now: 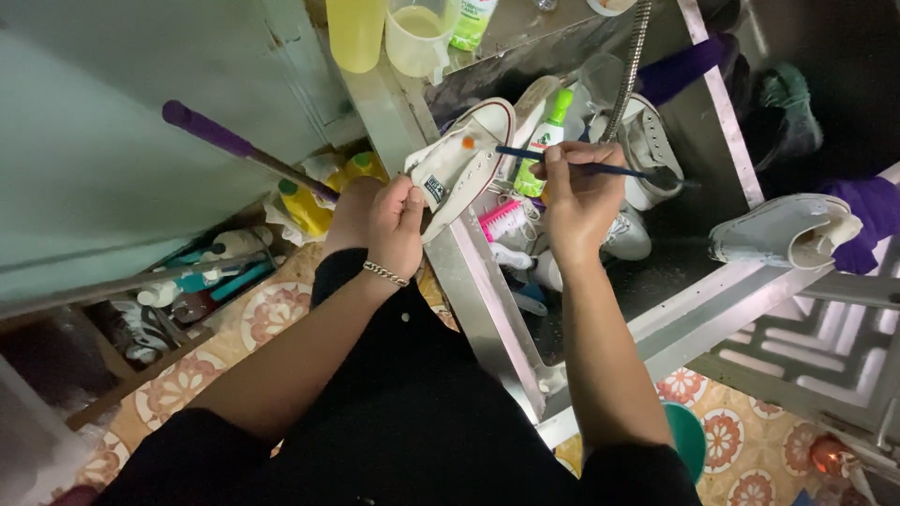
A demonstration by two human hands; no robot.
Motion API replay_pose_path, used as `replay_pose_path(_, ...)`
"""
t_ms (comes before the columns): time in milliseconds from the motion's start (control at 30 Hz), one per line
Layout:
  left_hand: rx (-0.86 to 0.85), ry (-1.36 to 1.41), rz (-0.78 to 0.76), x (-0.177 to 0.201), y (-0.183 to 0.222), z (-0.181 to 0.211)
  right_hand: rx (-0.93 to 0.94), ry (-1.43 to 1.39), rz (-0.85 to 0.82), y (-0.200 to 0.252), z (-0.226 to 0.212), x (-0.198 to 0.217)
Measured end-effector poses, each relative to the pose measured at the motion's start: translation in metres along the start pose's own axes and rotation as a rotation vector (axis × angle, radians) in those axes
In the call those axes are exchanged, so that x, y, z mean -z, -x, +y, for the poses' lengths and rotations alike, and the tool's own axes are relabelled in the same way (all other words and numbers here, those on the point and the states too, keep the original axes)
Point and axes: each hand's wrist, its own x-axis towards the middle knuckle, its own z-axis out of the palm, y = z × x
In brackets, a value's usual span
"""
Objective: Cleaning white sneakers using a brush and cleaning solution in a basin.
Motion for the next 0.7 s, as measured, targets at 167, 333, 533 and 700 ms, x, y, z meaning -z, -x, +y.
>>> replay_pose_path(167,0.005,0.032,-0.001,-0.001,0.002,-0.01,0.272,0.209,-0.103,0.002,-0.025,-0.01)
replay_pose_path(333,0.013,0.016,0.011,0.0,0.002,-0.002,0.327,0.317,-0.27,0.021,-0.052,-0.019)
replay_pose_path(533,0.012,0.029,-0.004,0.001,-0.001,0.004,0.142,0.072,-0.159,0.022,-0.039,-0.024)
replay_pose_path(700,0.006,-0.004,-0.004,-0.002,0.0,-0.005,0.205,0.125,-0.065,0.008,-0.018,-0.017)
